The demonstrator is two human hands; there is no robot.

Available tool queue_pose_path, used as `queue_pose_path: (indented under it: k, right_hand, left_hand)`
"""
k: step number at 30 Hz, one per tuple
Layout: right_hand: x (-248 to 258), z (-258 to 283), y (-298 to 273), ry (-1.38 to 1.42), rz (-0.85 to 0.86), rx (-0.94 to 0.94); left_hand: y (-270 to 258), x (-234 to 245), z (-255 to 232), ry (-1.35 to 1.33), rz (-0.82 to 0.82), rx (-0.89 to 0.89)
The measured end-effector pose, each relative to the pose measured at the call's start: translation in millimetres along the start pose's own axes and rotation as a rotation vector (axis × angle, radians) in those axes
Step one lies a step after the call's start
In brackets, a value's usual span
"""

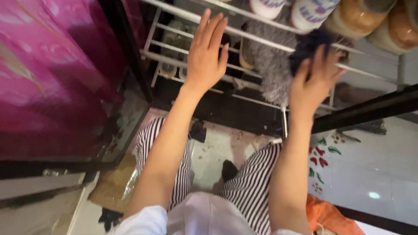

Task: The person cleans a metal shoe rack using a cloth and a feather duster.

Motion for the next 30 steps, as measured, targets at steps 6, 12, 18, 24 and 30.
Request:
queue_pose_path:
  k: [6,12,18,24,30]
  right_hand:
    - [-3,41,0,0.048,0.043,0.066]
    - [20,-34,6,-0.009,-0.110,-0.145]
    - [2,-25,3,-0.025,-0.149,-0.120]
    - [-41,61,-4,0.021,0.054,0.109]
    - [-47,94,-4,0.082,0.204,0.192]
  left_hand:
    - [3,1,-2,-0.008,-0.019,0.028]
    - [5,7,-6,-0.011,-0.027,0.005]
    - [6,9,-8,-0.008,-0.038,-0.010]
    - [5,9,-9,0.004,-0.059,-0.006]
    - [5,9,-10,0.021,-0.032,-0.024]
Point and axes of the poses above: each hand's wrist, its own y-axis towards the middle knuckle, its own x-axis out of the back of the hand, z = x × y, the point moved 10 cm from there along y, towards the middle knuckle, and after that the axes turned 9 degrees about y, right-handed, at the moved point
